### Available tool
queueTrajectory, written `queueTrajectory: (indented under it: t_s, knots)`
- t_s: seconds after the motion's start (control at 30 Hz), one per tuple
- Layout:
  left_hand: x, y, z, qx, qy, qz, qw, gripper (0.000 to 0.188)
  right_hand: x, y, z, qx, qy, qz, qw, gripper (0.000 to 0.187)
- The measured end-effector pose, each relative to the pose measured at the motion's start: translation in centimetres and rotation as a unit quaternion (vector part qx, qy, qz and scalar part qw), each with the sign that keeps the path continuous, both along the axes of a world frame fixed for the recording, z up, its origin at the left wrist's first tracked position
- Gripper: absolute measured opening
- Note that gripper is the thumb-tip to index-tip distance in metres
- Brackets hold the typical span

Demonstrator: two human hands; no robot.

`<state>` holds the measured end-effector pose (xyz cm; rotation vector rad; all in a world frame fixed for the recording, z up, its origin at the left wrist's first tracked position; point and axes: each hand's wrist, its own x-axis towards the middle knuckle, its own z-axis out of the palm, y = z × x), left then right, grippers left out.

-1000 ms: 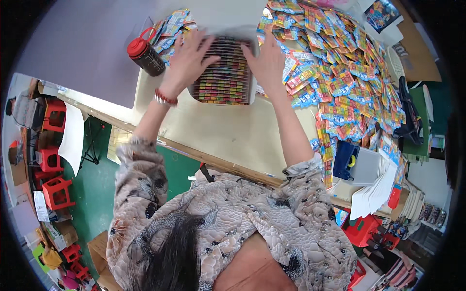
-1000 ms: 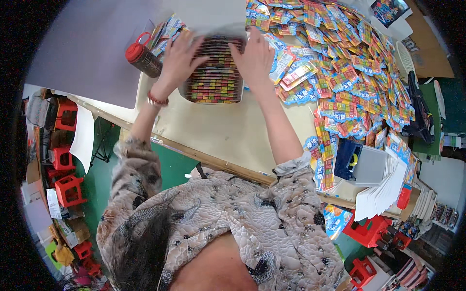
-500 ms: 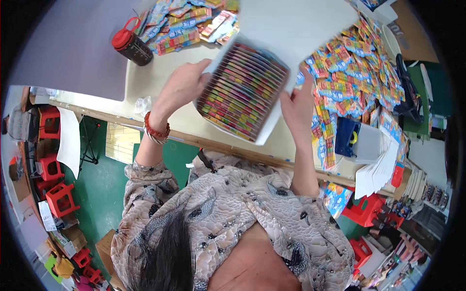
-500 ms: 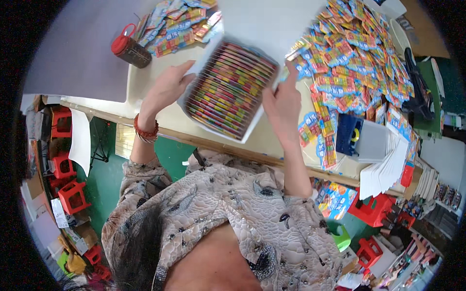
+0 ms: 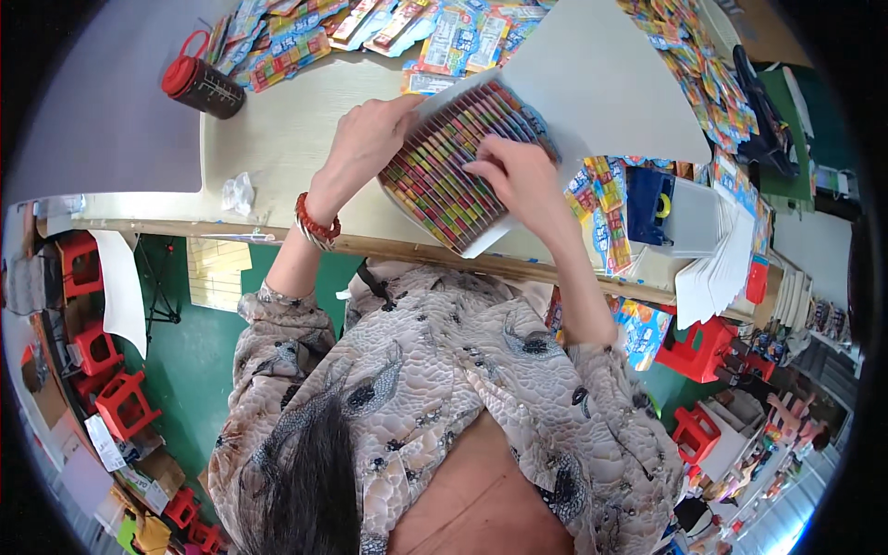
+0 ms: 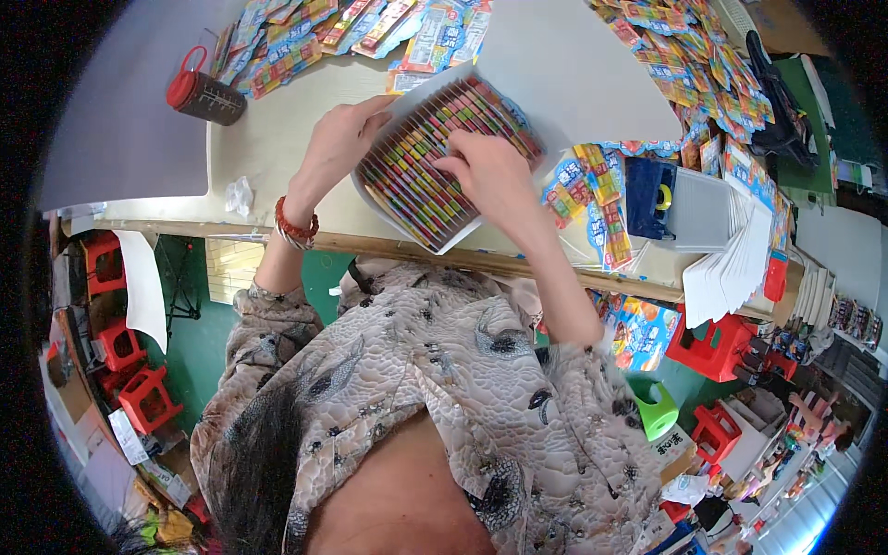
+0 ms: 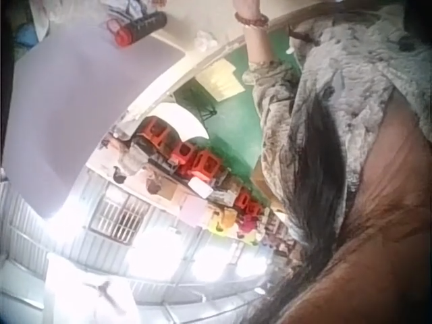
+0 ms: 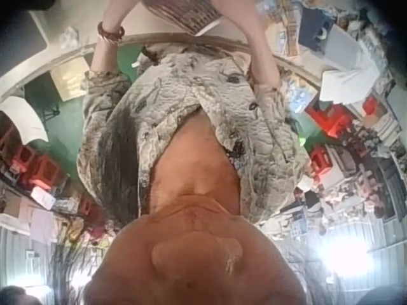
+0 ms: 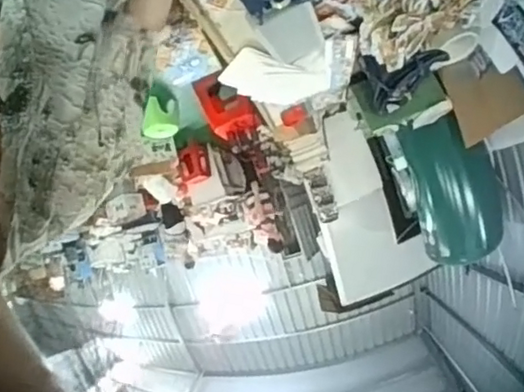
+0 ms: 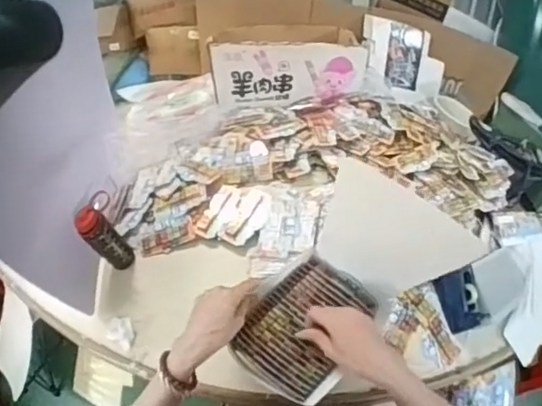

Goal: The person sorts and packs individual colorful snack packets into cardboard display boxes by hand on a factory workbench.

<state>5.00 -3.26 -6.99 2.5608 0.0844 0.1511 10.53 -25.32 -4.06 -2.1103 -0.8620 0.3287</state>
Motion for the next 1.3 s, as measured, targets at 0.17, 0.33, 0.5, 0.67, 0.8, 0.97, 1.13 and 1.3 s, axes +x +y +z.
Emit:
queueTrajectory:
  t_s: [0.17,0.33,0.5,0.67,0.8,0.97,1.13,1.3]
  knots:
    - [0.6,0.1,-1.2,-0.01,-0.049,0.022,0.998,0.029,2.1,1.2,-1.6,-0.101,-0.058,0.092,0.989,0.024]
    - [-1.6,-0.3,-1.2,-0.29,-0.093,0.109,0.946,0.04,4.2,2.0,0.7,-0.177,-0.025,0.142,0.974,0.019]
    - [-4.1,-0.6,-2.5,-0.253,-0.073,0.095,0.96,0.043,8.6,4.0,-0.6,-0.102,-0.395,0.109,0.907,0.017]
    - [-5.0,-2.6,-2.5,-0.04,-0.145,0.044,0.988,0.054,10.0,4.1,-1.9,-0.146,-0.503,0.207,0.826,0.016]
    - [-5.9,-3.3,-1.8,0.024,-0.097,-0.005,0.995,0.063,9.8,1.8,-3.0,-0.119,-0.497,0.227,0.829,0.021]
    - [-5.9,-4.0,-1.5,0.035,-0.048,-0.032,0.998,0.048,10.0,1.5,-1.6,-0.189,-0.461,0.224,0.838,0.027]
    - [-5.7,-3.7,-1.9,0.076,-0.027,-0.035,0.996,0.048,10.7,6.2,0.1,-0.141,-0.243,0.346,0.895,0.014]
    - [-6.0,-4.1,-2.6,0.132,-0.054,-0.021,0.989,0.046,13.6,8.6,0.0,-0.25,-0.092,0.37,0.89,0.022]
